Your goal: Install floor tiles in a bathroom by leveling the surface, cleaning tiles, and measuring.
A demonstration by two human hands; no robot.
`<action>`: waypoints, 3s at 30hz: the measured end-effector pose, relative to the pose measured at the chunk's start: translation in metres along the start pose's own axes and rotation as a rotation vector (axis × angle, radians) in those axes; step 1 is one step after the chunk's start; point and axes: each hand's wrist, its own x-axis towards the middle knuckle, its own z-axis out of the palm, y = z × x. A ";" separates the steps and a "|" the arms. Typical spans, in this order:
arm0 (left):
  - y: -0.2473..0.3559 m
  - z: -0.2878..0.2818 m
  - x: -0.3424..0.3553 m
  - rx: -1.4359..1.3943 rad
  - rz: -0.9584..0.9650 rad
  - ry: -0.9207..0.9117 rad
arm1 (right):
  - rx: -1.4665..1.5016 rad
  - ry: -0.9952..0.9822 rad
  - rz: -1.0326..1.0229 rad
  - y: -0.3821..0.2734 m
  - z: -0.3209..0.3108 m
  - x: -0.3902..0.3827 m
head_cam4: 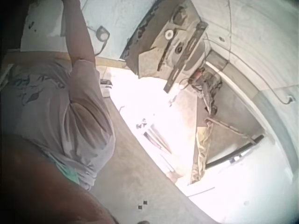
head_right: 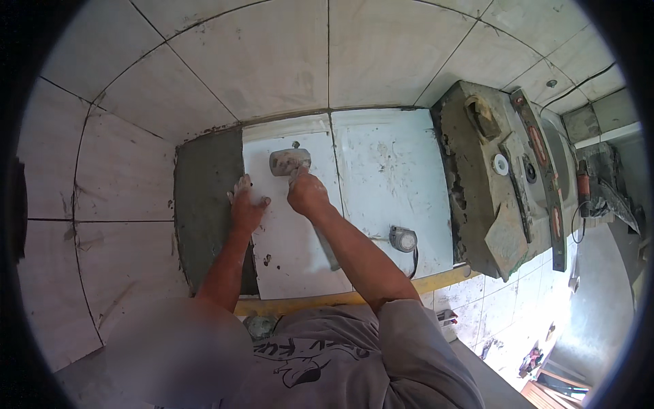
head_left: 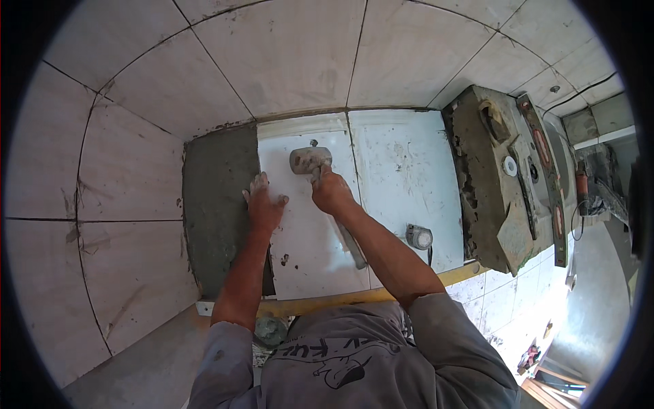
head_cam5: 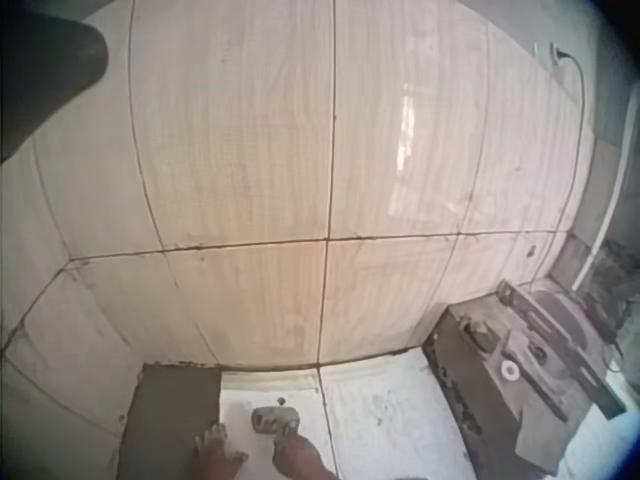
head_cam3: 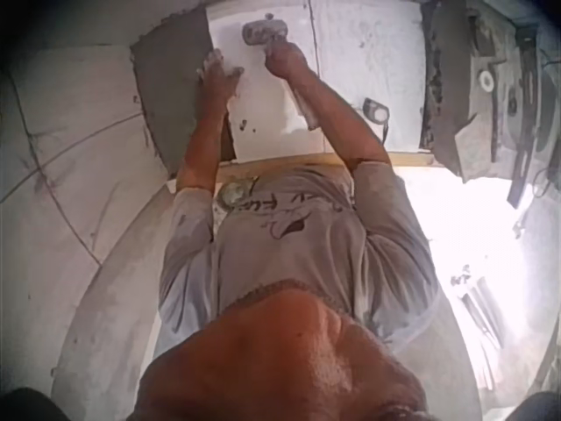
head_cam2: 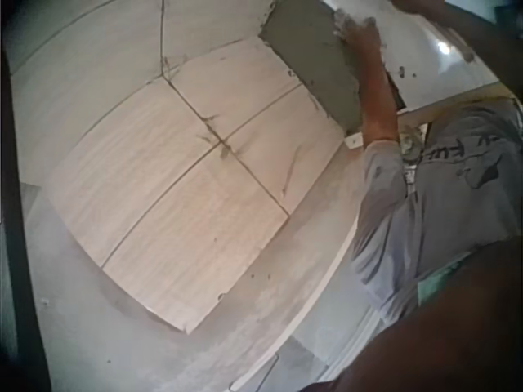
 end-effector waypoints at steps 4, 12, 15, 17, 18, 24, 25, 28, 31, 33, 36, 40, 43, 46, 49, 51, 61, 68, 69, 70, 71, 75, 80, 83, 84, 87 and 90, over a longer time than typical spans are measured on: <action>0.001 -0.002 0.005 0.000 0.027 0.003 | 0.004 0.022 0.013 -0.004 0.000 0.007; -0.002 0.000 0.002 0.031 0.062 0.012 | -0.018 -0.025 0.095 -0.007 0.003 0.004; -0.001 -0.001 -0.004 0.038 0.039 -0.012 | -0.028 -0.045 0.100 -0.004 0.004 -0.001; -0.001 0.000 -0.006 0.049 0.048 -0.009 | -0.037 -0.042 0.091 0.001 0.006 -0.003; -0.001 -0.001 -0.006 0.062 0.060 -0.005 | -0.042 -0.037 0.082 0.002 0.007 -0.004; -0.015 0.012 0.000 0.133 0.116 0.004 | 0.034 0.066 0.121 0.022 0.007 -0.005; -0.018 0.013 0.002 0.147 0.152 0.020 | 0.069 0.112 0.108 0.023 -0.004 -0.009; -0.018 0.003 0.006 0.175 0.123 0.012 | 0.056 0.149 0.077 0.021 -0.036 -0.026; -0.020 0.008 0.006 0.184 0.093 0.000 | 0.044 0.191 0.047 0.042 -0.041 -0.030; -0.021 0.008 0.004 0.190 0.089 -0.014 | 0.050 0.209 0.047 0.050 -0.040 -0.036; -0.016 0.010 -0.001 0.178 0.061 -0.008 | 0.094 0.127 0.159 0.060 -0.036 -0.040; -0.013 0.010 -0.001 0.160 0.139 0.020 | 0.127 0.192 0.091 0.076 -0.027 -0.042; -0.010 0.005 0.002 0.166 0.122 -0.014 | 0.114 0.231 0.091 0.080 -0.024 -0.039; -0.010 0.000 0.002 0.185 0.127 -0.008 | 0.097 0.210 0.131 0.076 -0.036 -0.037; -0.018 0.004 -0.002 0.216 0.145 0.026 | 0.206 0.201 0.198 0.076 -0.036 -0.037; -0.015 0.008 -0.001 0.223 0.148 0.030 | 0.172 0.202 0.193 0.069 -0.037 -0.039; 0.002 -0.006 -0.003 0.148 0.124 -0.015 | 0.247 0.152 0.102 0.045 -0.022 -0.038; 0.002 -0.006 0.000 0.126 0.133 -0.015 | 0.172 0.049 0.127 0.038 -0.011 -0.035; 0.002 -0.006 0.000 0.129 0.133 -0.011 | 0.175 0.049 0.122 0.037 -0.011 -0.035; 0.002 -0.005 0.000 0.133 0.138 -0.016 | 0.176 0.034 0.138 0.036 -0.012 -0.036; 0.001 -0.006 0.000 0.137 0.143 -0.020 | 0.177 0.018 0.155 0.035 -0.012 -0.036; 0.001 -0.007 -0.002 0.130 0.138 -0.016 | 0.167 0.071 0.129 0.034 -0.006 -0.037; 0.004 -0.009 -0.002 0.149 0.121 -0.038 | 0.148 0.052 0.136 0.031 -0.005 -0.041; 0.007 -0.008 0.000 0.126 0.075 -0.067 | 0.159 0.090 0.140 0.035 -0.001 -0.042; 0.006 -0.007 -0.001 0.119 0.083 -0.069 | 0.155 0.098 0.146 0.036 -0.001 -0.043; 0.002 -0.006 -0.002 0.093 0.141 -0.042 | 0.135 0.115 0.162 0.036 0.001 -0.041; 0.002 -0.009 -0.003 0.125 0.116 -0.046 | 0.141 0.088 0.125 0.038 0.009 -0.041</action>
